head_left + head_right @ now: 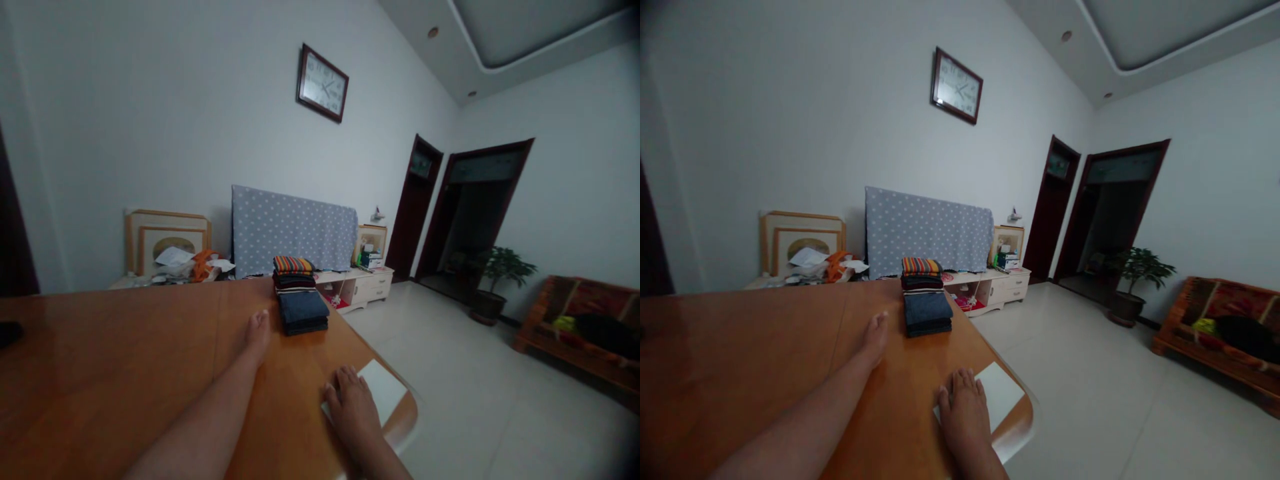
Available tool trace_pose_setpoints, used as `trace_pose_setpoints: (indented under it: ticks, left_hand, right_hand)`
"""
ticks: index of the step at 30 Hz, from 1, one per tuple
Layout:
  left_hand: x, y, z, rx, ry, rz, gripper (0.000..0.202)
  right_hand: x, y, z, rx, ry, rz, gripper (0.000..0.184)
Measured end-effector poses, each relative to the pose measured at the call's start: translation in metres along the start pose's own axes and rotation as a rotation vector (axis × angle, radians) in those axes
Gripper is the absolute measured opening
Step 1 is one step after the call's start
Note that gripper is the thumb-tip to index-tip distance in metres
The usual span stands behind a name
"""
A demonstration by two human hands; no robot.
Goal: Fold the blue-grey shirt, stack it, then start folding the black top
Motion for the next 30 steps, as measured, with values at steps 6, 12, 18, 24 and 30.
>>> trace_pose_setpoints:
  ticks: [6, 12, 18, 24, 30]
  left_hand:
    - [-0.046, 0.022, 0.009, -0.054, 0.018, -0.123, 0.04]
    - [-0.114, 0.067, 0.022, 0.004, 0.043, -0.242, 0.038]
    - [-0.191, 0.138, 0.034, 0.088, 0.024, -0.264, 0.044]
    - [-0.264, 0.219, 0.024, 0.296, -0.049, -0.218, 0.049]
    - [-0.332, 0.297, 0.024, 0.793, -0.194, -0.021, 0.037]
  right_hand:
    - [0.001, -0.001, 0.001, 0.011, -0.013, -0.002, 0.049]
    - [0.0, -0.001, 0.002, 0.001, 0.033, 0.094, 0.037]
    - [-0.009, 0.004, 0.001, 0.03, 0.077, 0.171, 0.031]
    - [-0.03, 0.015, 0.0, 0.137, 0.024, 0.198, 0.041]
    - [-0.073, 0.01, -0.05, 0.148, 0.153, 0.187, 0.036]
Point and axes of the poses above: each hand's wrist, its own x-axis towards the middle knuckle, its own y-axis out of the back of the hand, z = x × y, the point moved 2 cm from there along x, towards the middle knuckle, and after that the axes turned 13 degrees about -z, right-handed, at the moved point
